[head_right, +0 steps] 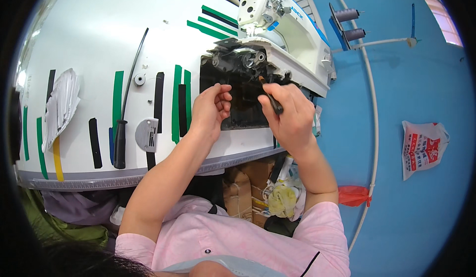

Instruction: Cleaning and oiling internal components of an industrial sewing machine.

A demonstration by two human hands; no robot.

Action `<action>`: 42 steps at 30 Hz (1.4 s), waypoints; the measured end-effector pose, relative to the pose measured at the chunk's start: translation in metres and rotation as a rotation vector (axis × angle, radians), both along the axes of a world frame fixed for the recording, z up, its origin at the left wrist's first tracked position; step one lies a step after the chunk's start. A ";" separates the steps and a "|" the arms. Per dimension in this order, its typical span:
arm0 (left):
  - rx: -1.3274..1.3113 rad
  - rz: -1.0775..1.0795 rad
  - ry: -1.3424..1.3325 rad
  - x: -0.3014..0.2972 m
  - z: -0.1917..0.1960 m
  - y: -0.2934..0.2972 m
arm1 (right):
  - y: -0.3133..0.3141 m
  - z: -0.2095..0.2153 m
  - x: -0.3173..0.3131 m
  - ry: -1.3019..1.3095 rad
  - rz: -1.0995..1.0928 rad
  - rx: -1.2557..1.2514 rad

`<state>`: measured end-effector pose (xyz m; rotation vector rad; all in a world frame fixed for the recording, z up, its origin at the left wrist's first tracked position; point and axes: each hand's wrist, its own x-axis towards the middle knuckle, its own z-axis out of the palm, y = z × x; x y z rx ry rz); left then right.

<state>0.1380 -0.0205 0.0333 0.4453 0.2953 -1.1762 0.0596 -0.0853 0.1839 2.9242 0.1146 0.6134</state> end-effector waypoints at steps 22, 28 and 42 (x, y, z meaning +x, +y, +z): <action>-0.153 0.019 0.046 -0.004 0.013 0.010 | -0.003 0.004 0.018 0.101 -0.130 0.064; -0.190 0.032 0.057 -0.006 0.014 0.010 | 0.002 0.009 0.038 0.160 -0.166 0.037; -0.191 0.037 0.071 -0.003 0.016 0.011 | 0.004 0.002 0.043 0.206 -0.198 -0.007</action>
